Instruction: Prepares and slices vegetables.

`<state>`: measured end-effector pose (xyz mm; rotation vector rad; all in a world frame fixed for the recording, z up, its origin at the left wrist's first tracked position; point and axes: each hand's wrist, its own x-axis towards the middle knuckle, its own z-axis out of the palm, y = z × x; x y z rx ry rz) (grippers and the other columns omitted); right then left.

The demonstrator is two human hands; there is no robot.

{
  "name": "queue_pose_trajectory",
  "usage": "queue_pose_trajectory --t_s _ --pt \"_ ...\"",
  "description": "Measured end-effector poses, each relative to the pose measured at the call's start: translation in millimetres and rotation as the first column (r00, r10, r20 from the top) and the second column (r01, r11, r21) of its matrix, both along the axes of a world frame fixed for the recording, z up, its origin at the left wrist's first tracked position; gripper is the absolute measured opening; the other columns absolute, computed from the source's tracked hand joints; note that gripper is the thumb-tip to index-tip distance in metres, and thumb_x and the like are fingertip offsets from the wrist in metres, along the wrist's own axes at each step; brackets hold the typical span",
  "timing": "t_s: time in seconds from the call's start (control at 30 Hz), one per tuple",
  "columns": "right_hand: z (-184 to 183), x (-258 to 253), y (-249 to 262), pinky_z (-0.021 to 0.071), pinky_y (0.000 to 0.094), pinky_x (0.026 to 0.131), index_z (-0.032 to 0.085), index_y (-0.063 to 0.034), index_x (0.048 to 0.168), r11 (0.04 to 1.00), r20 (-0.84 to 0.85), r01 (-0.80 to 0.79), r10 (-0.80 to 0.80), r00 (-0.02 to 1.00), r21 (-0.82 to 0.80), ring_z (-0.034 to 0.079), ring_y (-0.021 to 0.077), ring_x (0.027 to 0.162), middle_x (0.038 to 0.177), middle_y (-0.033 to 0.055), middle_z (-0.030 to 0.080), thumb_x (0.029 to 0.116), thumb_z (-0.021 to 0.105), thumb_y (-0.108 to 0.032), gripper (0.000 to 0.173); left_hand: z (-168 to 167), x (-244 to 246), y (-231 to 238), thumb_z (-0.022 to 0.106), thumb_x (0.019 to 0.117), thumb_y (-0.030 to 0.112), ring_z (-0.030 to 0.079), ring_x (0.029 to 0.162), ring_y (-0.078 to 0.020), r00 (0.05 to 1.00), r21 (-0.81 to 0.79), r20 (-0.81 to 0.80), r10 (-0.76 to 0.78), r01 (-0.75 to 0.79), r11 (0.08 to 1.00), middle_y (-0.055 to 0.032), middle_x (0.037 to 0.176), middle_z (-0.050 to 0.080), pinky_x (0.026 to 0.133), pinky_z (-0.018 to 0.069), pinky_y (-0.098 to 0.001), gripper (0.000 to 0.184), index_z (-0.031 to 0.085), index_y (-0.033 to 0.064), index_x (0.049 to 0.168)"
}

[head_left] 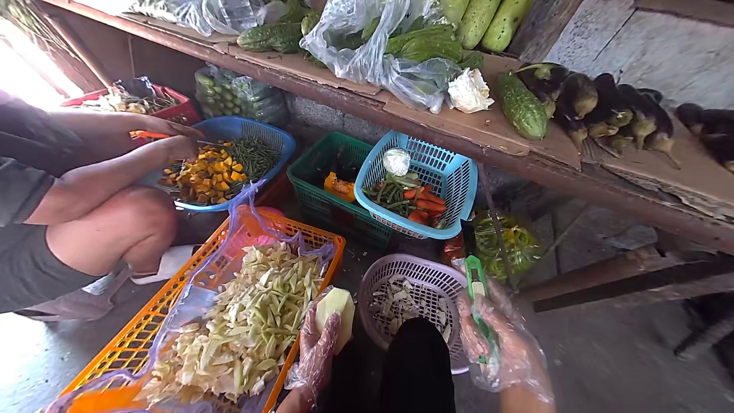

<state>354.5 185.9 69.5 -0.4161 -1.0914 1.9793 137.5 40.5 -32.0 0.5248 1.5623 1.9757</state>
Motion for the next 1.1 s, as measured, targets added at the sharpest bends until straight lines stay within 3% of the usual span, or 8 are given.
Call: queue_pose_trajectory --t_s 0.33,0.43,0.53,0.63,0.73,0.9,1.0,1.1 --pt "6.5 -11.8 -14.1 0.0516 0.0176 0.042 0.045 -0.0122 0.137 1.000 0.087 -0.003 0.001 0.996 0.027 0.057 0.0022 0.047 0.081 -0.0045 0.068 0.0897 0.074 -0.022 0.056 -2.2 -1.6 -0.1 0.059 0.0918 0.021 0.070 0.077 -0.0061 1.000 0.001 -0.011 -0.011 0.011 1.000 0.0010 0.110 0.068 0.064 0.0617 -0.0265 0.055 0.044 -0.0011 0.140" --pt "1.2 -13.3 -10.3 0.0522 0.0178 0.042 0.041 -0.0084 0.143 0.999 0.078 -0.004 0.001 0.997 0.034 0.057 0.0024 0.047 0.081 -0.0039 0.068 0.0911 0.071 -0.019 0.061 -1.2 -1.0 0.4 0.059 0.0912 0.022 0.070 0.077 -0.0056 1.000 -0.016 -0.004 -0.004 0.004 1.000 0.0011 0.110 0.068 0.064 0.0614 -0.0259 0.056 0.044 -0.0010 0.140" --pt "-8.8 -17.1 -3.0 0.0503 0.0179 0.041 0.033 -0.0053 0.149 0.996 0.208 0.068 -0.080 0.975 0.062 0.054 0.0025 0.045 0.079 -0.0048 0.065 0.0937 0.062 -0.018 0.064 -3.8 -2.5 0.4 0.061 0.0915 0.025 0.070 0.076 -0.0062 1.000 -0.003 -0.007 -0.012 0.012 1.000 0.0010 0.109 0.068 0.063 0.0615 -0.0261 0.057 0.044 -0.0003 0.140" --pt "-37.9 -25.7 17.6 0.0468 0.0190 0.040 0.023 -0.0038 0.153 0.941 0.426 0.333 -0.324 0.845 0.055 0.050 0.0039 0.043 0.078 -0.0007 0.062 0.1048 0.034 -0.010 0.050 -3.8 -2.7 0.8 0.059 0.0915 0.020 0.070 0.075 -0.0070 1.000 0.002 -0.007 -0.016 0.016 1.000 0.0002 0.107 0.069 0.063 0.0612 -0.0261 0.054 0.045 -0.0008 0.139" --pt "-65.6 -27.0 58.0 0.0425 0.0191 0.040 0.035 -0.0058 0.147 0.873 0.615 0.482 -0.343 0.710 -0.069 0.046 0.0047 0.044 0.077 0.0021 0.058 0.1110 0.032 -0.012 0.036 -0.7 -2.2 2.0 0.057 0.0916 0.017 0.070 0.076 -0.0067 1.000 -0.004 -0.008 -0.018 0.018 1.000 -0.0007 0.105 0.068 0.064 0.0615 -0.0266 0.051 0.045 -0.0027 0.138" --pt "-54.0 -27.1 102.2 0.0381 0.0155 0.038 0.046 -0.0053 0.135 0.926 0.634 0.350 -0.186 0.751 -0.143 0.044 0.0020 0.043 0.078 0.0018 0.059 0.1107 0.034 -0.014 0.028 0.1 -2.5 1.6 0.057 0.0914 0.015 0.070 0.081 -0.0069 1.000 -0.011 0.002 -0.028 0.028 1.000 -0.0025 0.111 0.067 0.067 0.0616 -0.0269 0.053 0.045 -0.0022 0.140" --pt "-36.9 -28.3 106.3 0.0377 0.0146 0.038 0.050 -0.0047 0.127 0.914 0.595 0.370 -0.206 0.777 -0.167 0.045 0.0019 0.044 0.078 0.0019 0.060 0.1097 0.037 -0.014 0.023 -2.7 -2.7 2.2 0.059 0.0913 0.017 0.070 0.081 -0.0065 1.000 0.015 -0.001 -0.017 0.017 1.000 -0.0012 0.112 0.068 0.066 0.0619 -0.0268 0.054 0.045 -0.0017 0.140" --pt "-27.9 -20.1 89.5 0.0380 0.0140 0.037 0.049 -0.0037 0.131 0.937 0.609 0.329 -0.192 0.770 -0.121 0.044 0.0008 0.042 0.077 0.0010 0.059 0.1104 0.035 -0.013 0.027 -6.2 -3.7 1.0 0.059 0.0914 0.015 0.071 0.081 -0.0075 0.999 0.058 0.010 -0.033 0.033 0.998 -0.0009 0.112 0.068 0.065 0.0620 -0.0272 0.052 0.046 -0.0016 0.139"
